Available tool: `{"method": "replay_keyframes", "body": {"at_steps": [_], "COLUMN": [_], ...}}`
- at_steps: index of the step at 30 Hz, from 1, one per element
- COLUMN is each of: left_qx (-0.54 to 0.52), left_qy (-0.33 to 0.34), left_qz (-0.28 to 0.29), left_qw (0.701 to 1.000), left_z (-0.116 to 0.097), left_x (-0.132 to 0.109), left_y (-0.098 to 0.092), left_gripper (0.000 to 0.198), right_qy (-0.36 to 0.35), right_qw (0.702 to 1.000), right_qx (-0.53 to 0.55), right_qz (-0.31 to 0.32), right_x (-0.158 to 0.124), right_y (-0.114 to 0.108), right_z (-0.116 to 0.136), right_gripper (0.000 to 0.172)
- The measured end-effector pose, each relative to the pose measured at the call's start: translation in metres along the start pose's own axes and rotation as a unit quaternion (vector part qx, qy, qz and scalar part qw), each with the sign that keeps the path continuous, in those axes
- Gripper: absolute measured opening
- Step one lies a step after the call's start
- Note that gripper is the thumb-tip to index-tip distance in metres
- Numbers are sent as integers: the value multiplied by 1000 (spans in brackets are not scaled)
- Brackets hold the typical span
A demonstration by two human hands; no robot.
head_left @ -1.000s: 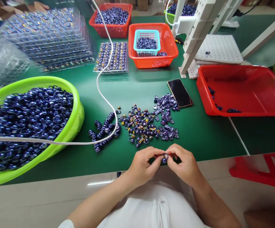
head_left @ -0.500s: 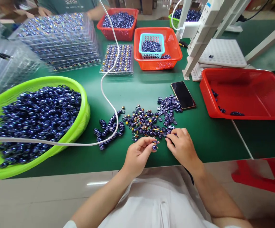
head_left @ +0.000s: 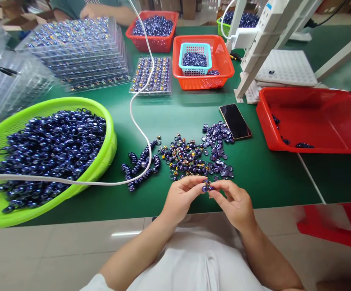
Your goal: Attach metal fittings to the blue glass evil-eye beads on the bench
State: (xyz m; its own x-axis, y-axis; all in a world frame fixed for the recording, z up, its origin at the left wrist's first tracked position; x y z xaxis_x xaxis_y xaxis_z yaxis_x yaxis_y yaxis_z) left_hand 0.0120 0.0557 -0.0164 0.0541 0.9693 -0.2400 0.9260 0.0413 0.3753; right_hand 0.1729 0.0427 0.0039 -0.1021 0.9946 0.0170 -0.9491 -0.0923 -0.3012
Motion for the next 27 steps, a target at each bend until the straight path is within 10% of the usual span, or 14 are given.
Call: {"method": "replay_keyframes", "body": {"at_steps": [9, 19, 27], "left_qx": [48, 210, 250], "left_qy": [27, 273, 348], "left_qz": [-22, 39, 91], "left_qw": [998, 938, 899], "left_z": [-8, -37, -44], "left_x": [-9, -19, -28], "left_y": [-3, 4, 12], "left_gripper": [19, 19, 32], "right_qy": [-37, 25, 35], "right_qw": [997, 995, 995], "right_qx": [69, 93, 97], "right_qz": [15, -4, 3], "right_x": [1, 3, 4], "right_y": [5, 8, 8], "right_z": [6, 5, 7], "right_gripper": [18, 9, 9]}}
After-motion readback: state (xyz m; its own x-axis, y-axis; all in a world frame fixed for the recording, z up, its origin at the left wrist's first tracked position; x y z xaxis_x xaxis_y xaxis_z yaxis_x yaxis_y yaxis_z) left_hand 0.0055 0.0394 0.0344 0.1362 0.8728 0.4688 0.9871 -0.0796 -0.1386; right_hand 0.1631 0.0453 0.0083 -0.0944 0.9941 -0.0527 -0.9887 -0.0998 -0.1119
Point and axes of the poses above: each hand's wrist, its own x-axis towards the middle knuckle, its own y-axis out of the palm, z = x × y, the point moved 5 cm from there along x, towards the middle knuckle, and after that the axes turned 8 degrees about y, right-handed, at the moved point
